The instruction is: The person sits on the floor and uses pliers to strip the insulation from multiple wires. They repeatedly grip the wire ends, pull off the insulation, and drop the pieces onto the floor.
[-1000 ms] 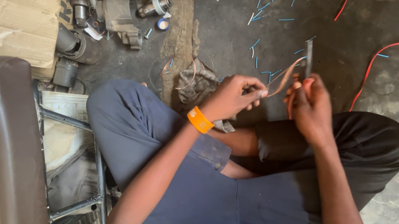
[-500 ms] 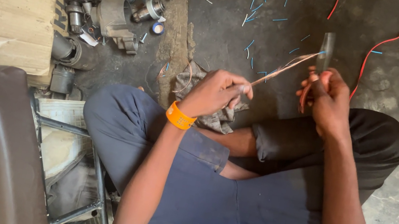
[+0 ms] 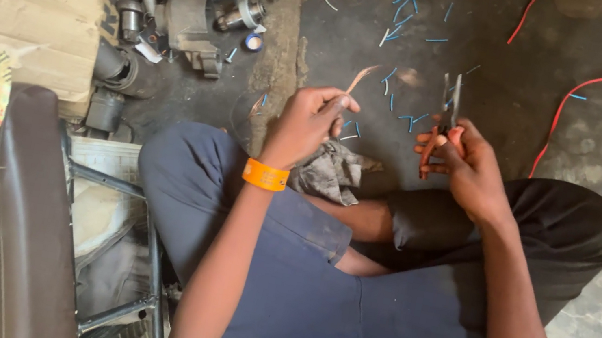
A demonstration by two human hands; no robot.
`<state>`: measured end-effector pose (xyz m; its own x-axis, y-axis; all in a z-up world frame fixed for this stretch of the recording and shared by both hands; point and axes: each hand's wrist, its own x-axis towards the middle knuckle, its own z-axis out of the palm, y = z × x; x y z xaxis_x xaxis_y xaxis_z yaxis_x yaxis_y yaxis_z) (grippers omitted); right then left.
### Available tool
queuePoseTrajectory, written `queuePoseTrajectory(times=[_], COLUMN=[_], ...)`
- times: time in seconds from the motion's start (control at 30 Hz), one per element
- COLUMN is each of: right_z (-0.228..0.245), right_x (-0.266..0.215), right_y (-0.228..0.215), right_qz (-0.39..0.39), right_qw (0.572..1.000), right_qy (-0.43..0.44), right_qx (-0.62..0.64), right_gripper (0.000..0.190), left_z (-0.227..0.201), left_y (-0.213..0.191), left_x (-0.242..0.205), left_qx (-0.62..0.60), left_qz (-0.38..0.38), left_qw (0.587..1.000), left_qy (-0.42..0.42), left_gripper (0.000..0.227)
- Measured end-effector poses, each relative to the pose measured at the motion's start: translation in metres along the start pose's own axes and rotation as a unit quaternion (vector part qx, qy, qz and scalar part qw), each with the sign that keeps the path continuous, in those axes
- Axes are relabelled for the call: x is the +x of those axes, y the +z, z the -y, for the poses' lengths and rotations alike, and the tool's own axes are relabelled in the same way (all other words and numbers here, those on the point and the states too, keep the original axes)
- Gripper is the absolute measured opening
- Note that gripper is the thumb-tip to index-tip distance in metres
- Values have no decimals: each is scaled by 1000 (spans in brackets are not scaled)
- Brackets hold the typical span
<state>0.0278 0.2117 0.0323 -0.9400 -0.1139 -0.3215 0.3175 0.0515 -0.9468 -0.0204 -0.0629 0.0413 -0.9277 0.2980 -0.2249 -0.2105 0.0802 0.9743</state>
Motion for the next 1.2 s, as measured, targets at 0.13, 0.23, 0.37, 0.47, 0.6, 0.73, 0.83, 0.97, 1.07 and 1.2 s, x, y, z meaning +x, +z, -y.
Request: queuePoseTrajectory(times=[0.13, 0.23, 0.37, 0.47, 0.6, 0.73, 0.83, 0.97, 1.07, 1.2], right_z=[9, 11, 10, 5, -16, -31, -10, 45, 65, 74], right_x=[-6, -11, -12, -11, -3, 7, 1, -15, -18, -9], right_y=[5, 7, 9, 4, 1, 17, 23, 29, 35, 38], right_qz=[50, 92, 101, 30, 30, 41, 74, -33, -16, 69], right_qw=[997, 994, 993, 949, 872, 802, 834, 882, 758, 795], right_qy=[26, 32, 25, -44, -153, -127, -80, -168, -416, -260], right_qx=[-56, -57, -60, -310, -465, -582, -541, -439, -503, -544], right_gripper=[18, 16, 15, 16, 25, 26, 29, 40, 52, 19], left_z=[4, 8, 18, 22, 22, 21, 22, 26, 41, 35], left_y=[9, 15, 20, 20, 13, 16, 25, 22, 24, 28], left_x=[2, 5, 8, 11, 12, 10, 8, 15, 4, 6], left_qx=[12, 25, -10, 16, 151, 201, 216, 265, 279, 251], left_qz=[-4, 19, 25, -14, -87, -86, -24, 31, 61, 51], left_qw=[1000, 999, 999, 1000, 967, 967, 976, 962, 941, 941], left_qy=[6, -9, -24, 12, 187, 133, -20, 60, 182, 221], left_gripper=[23, 24, 25, 22, 13, 15, 17, 16, 11, 9])
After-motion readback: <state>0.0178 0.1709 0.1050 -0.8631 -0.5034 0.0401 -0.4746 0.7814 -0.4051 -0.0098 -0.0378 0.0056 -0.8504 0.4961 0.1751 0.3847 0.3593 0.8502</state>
